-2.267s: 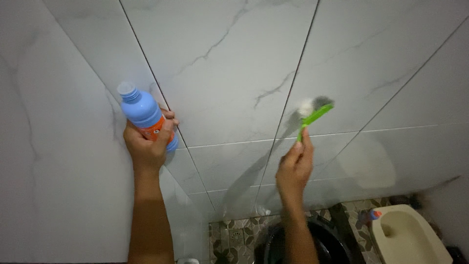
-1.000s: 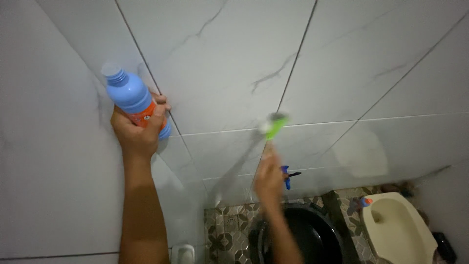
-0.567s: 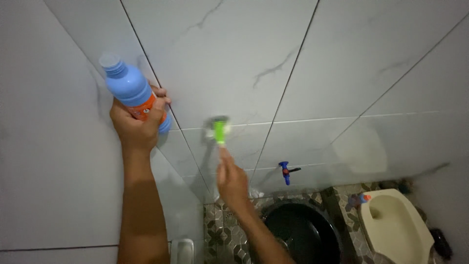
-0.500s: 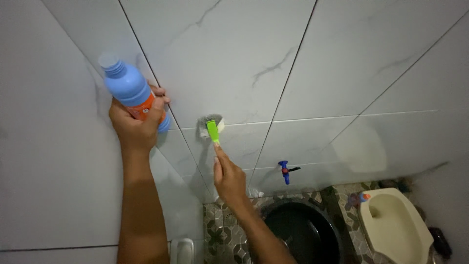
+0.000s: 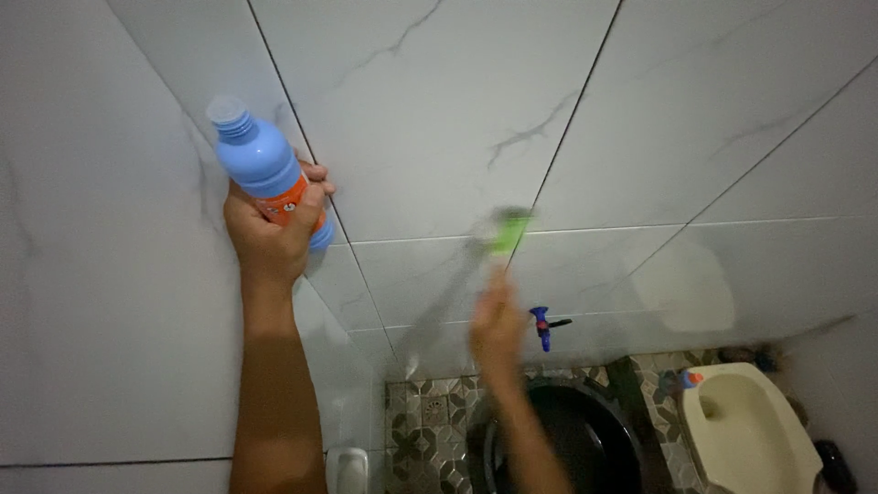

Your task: The person scrubs the grout lines between white marble-patterned wall tiles using a green-handled brush while holding a blue cleaning solution bottle. The scrubbing is focused on the upper horizontal grout line and adjacent vertical joints in a bathroom corner.

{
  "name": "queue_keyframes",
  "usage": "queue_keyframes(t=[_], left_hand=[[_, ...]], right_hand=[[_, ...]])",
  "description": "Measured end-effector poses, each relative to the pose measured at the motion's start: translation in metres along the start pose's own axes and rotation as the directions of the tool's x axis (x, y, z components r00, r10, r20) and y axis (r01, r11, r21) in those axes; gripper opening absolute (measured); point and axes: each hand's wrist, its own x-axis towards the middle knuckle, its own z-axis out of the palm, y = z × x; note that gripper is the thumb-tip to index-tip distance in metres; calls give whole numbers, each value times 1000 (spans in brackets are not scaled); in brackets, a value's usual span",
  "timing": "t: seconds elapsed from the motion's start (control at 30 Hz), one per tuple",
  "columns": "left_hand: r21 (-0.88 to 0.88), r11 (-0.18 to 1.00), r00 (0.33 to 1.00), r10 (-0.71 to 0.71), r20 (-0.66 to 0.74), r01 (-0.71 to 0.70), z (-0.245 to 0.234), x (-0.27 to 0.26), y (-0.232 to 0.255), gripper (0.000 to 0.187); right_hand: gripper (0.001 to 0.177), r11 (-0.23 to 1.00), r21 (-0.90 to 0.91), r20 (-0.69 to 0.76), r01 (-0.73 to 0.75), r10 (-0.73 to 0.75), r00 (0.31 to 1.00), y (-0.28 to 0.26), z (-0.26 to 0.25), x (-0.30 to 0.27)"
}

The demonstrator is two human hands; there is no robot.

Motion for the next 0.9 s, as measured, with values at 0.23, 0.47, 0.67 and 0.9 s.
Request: queue_keyframes(t=[0.23,0.47,0.67,0.9], left_hand=[[52,998,999,-26,-25,27,-2,-6,-1,22],[67,997,1000,-25,-11,26,1,-1,3,16],[13,999,999,-30,-15,30,0,-1,0,19],[32,998,999,-48,-10,48,-1,-6,0,20]], right_hand=[[46,899,-219,385,381,-279,880,26,68,-28],[26,960,-253,-65,117,-138,988,65,-18,18],[45,972,-153,-174,176,-202,964,78,16,3],[38,867,-322,334,381,-273,902,18,95,-39]])
